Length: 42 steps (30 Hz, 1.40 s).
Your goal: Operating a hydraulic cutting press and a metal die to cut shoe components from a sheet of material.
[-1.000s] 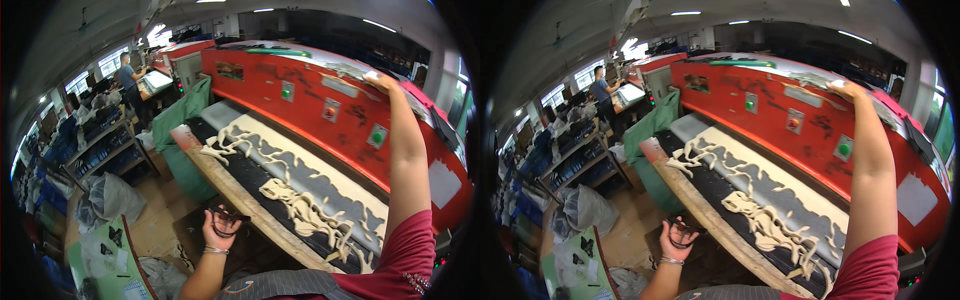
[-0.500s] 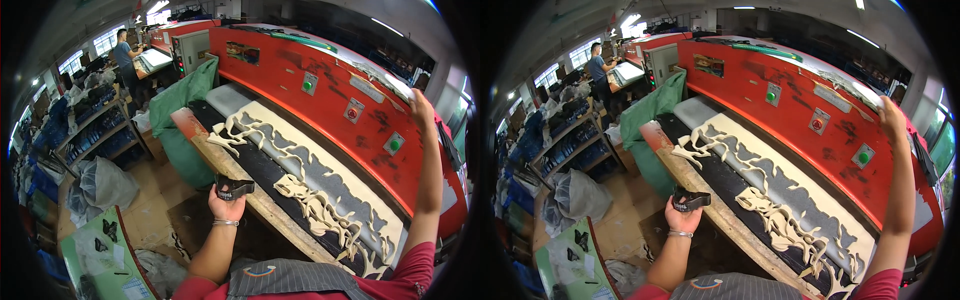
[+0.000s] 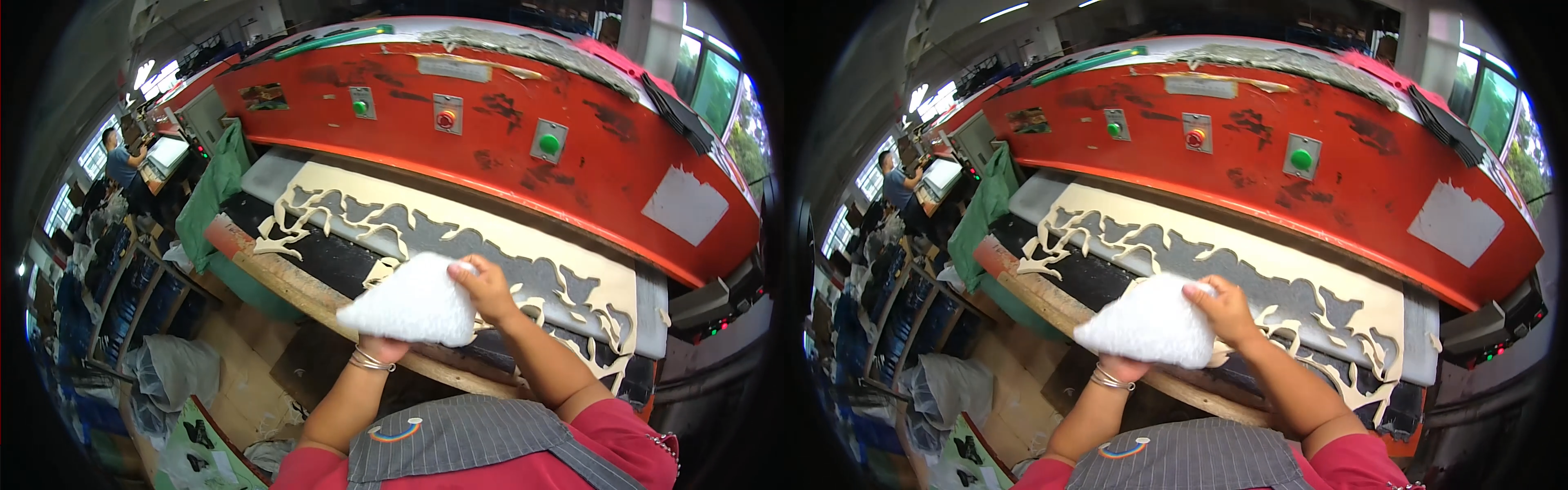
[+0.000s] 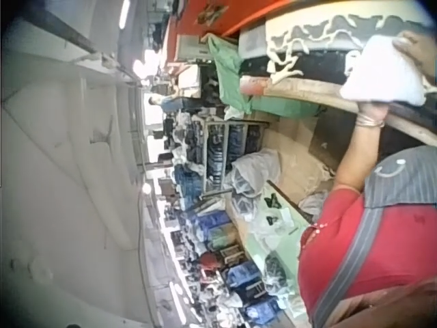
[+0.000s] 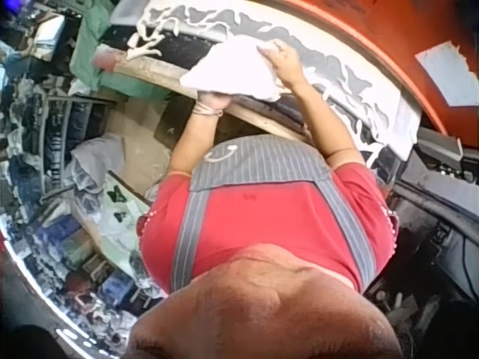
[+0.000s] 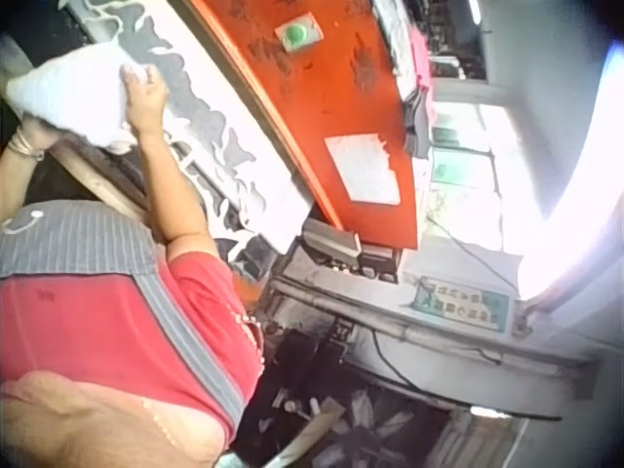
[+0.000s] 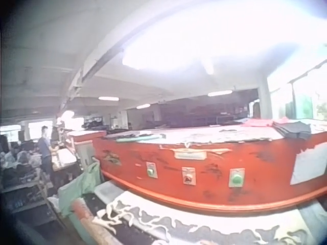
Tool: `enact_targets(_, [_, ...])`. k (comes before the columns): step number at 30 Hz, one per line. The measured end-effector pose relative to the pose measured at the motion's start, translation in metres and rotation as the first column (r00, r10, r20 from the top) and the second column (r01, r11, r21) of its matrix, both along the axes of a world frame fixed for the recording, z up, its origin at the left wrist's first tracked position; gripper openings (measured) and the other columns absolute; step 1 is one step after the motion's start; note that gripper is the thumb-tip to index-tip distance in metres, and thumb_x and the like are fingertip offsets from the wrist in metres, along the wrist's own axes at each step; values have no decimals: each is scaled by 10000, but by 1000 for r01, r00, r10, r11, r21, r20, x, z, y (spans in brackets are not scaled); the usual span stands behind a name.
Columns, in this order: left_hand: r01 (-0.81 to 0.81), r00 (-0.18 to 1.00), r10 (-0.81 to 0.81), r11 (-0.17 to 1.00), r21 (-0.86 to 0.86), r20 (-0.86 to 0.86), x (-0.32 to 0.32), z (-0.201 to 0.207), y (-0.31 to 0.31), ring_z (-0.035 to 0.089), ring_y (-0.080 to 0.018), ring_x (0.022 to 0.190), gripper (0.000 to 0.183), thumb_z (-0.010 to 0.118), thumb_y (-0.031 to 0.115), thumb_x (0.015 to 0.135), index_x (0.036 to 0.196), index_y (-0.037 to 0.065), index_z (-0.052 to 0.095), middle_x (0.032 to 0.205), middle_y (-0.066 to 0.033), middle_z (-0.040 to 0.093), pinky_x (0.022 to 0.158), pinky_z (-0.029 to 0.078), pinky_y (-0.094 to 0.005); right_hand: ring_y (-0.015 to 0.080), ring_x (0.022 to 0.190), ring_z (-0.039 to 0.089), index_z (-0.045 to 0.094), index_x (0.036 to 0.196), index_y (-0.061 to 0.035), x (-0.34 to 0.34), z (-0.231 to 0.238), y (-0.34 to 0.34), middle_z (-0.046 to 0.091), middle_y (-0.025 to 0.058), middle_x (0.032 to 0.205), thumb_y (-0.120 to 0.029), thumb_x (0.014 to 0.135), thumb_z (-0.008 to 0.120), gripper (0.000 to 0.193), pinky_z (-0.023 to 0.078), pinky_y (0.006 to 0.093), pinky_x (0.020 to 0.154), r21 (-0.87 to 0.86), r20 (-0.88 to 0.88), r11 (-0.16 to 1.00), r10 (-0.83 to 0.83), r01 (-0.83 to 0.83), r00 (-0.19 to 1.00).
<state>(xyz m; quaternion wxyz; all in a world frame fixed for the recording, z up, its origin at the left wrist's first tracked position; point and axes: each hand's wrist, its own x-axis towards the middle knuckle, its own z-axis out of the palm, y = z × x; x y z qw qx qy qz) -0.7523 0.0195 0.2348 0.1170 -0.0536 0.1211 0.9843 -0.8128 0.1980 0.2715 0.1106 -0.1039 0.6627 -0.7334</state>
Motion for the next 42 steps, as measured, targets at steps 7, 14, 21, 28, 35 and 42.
enact_targets(7, [27, 989, -24, 1000, -15, 145, 6, -6, 11, 521, -334, 1135, 452, 481, 416, 869, 1141, 67, 572, 1115, -130, 606, 980, 394, -516, 114, 673, 561, 620, 932, 2, -13, -24, 17, 627, 59, 783, -345, 887, 640, 351, 471, 271, 592, 193, 127, 981, -63, 37, 990])
enact_targets(14, [-125, 987, 140, 977, -172, 82, 1, -27, -27, 589, -258, 874, 548, 472, 435, 865, 1156, -17, 578, 896, -112, 634, 820, 453, -419, 130, 753, 573, 658, 953, -29, 5, -13, 76, 646, 69, 815, -347, 870, 649, 329, 478, 295, 670, 580, 27, 814, 11, -25, 1000])
enact_targets(21, [-407, 910, 149, 142, -902, -387, -93, -11, -35, 580, -172, 793, 377, 610, 187, 858, 1182, -4, 584, 887, -66, 611, 727, 450, -282, 134, 811, 570, 568, 1046, 11, -53, 181, 164, 597, 71, 941, -133, 901, 622, 212, 477, 254, 722, -240, -943, 584, -329, 775, -45])
enact_targets(28, [-802, 474, -723, -117, -586, -503, -115, -35, 53, 505, -315, 830, 496, 690, 235, 724, 1150, 7, 581, 867, -136, 565, 795, 408, -415, 370, 707, 599, 635, 810, -45, -150, 274, 204, 602, 171, 692, -125, 755, 619, 98, 473, 448, 649, -104, -924, 209, 343, 972, -172])
enact_targets(35, [-855, -53, -817, 333, -397, -574, -118, -7, 59, 553, -258, 883, 490, 704, 262, 699, 1129, 52, 602, 880, -70, 586, 900, 413, -406, 287, 1103, 553, 650, 1092, -157, -77, 106, 138, 614, 73, 1172, -328, 739, 713, 397, 419, 453, 917, 686, -721, 277, 388, 673, 575])
enact_targets(42, [-603, -731, -568, 797, -34, -378, -120, 26, 81, 580, -148, 945, 398, 642, 245, 782, 1167, 151, 604, 977, 1, 623, 930, 428, -319, 357, 1184, 481, 471, 1301, -67, 35, 19, 110, 418, 179, 1363, -131, 735, 732, 627, 421, 424, 965, 813, -244, 575, 481, -93, 842])
